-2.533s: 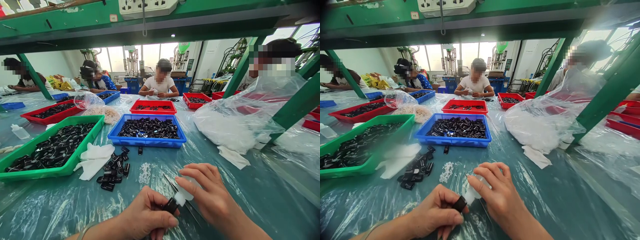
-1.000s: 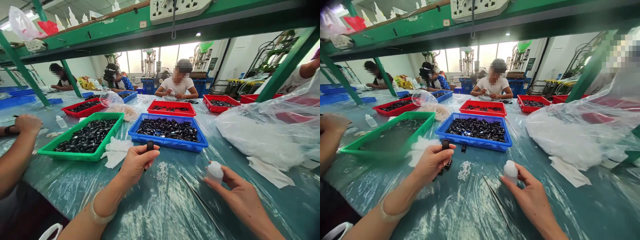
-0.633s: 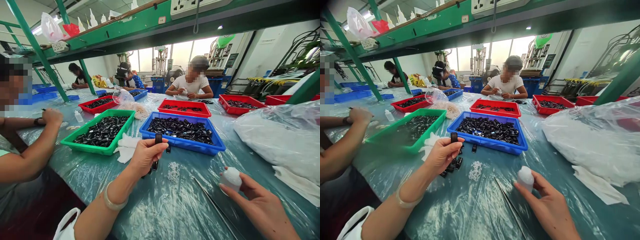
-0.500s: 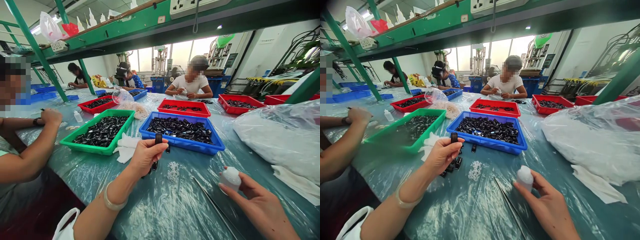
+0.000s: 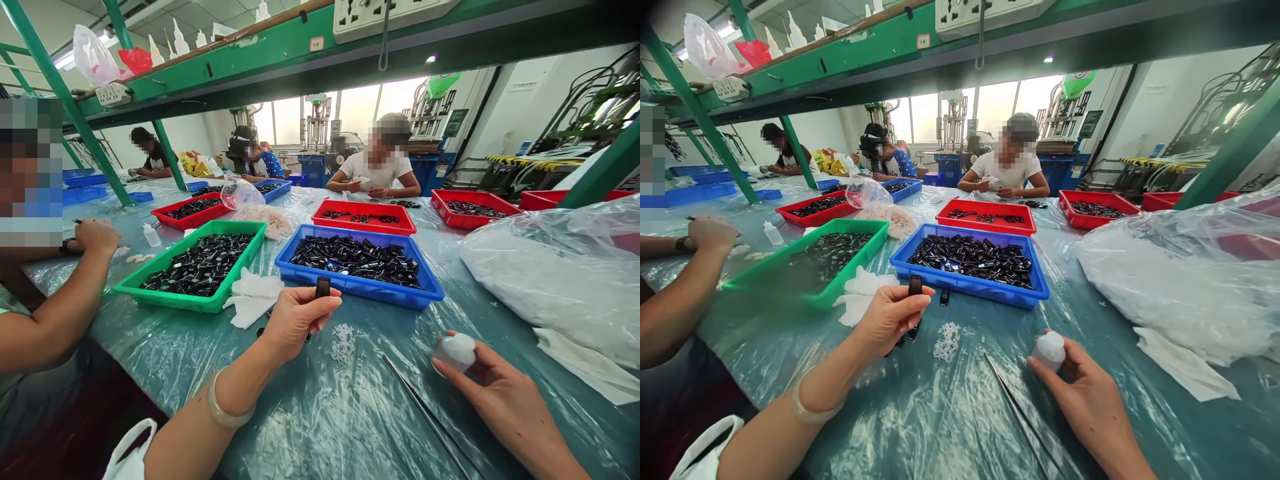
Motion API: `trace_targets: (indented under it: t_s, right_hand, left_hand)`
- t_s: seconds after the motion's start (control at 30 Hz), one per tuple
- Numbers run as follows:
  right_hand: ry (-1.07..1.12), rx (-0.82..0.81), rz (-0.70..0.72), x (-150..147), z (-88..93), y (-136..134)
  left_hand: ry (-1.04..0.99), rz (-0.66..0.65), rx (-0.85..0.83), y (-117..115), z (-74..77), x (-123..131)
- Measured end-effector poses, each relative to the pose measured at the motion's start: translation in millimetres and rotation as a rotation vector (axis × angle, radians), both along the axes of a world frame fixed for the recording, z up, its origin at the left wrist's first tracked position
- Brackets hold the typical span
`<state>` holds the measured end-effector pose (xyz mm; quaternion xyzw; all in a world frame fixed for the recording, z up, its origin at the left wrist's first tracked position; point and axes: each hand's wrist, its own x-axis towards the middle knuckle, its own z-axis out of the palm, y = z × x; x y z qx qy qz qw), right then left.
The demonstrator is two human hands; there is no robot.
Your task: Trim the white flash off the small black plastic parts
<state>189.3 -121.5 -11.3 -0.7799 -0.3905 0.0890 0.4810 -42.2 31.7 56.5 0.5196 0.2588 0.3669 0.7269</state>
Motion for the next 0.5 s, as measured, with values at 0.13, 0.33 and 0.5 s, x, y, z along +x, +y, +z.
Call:
trace_targets:
  t_s: [0.13,0.33,0.5]
  right_hand:
    - [0.176,-0.035,0.027,1,0.3,2]
    - [0.237,-0.024,0.058,3,-5.0,3]
    - [0.195,0.003,0.083,3,-6.7,2]
  left_hand:
    - [0.005,-0.009,0.013,-1,-3.9,2]
    - [-0.040,-0.106,0.115,-12,-9.5,5]
    - [-0.012,-0.243,0.189,-25,-15.5,7]
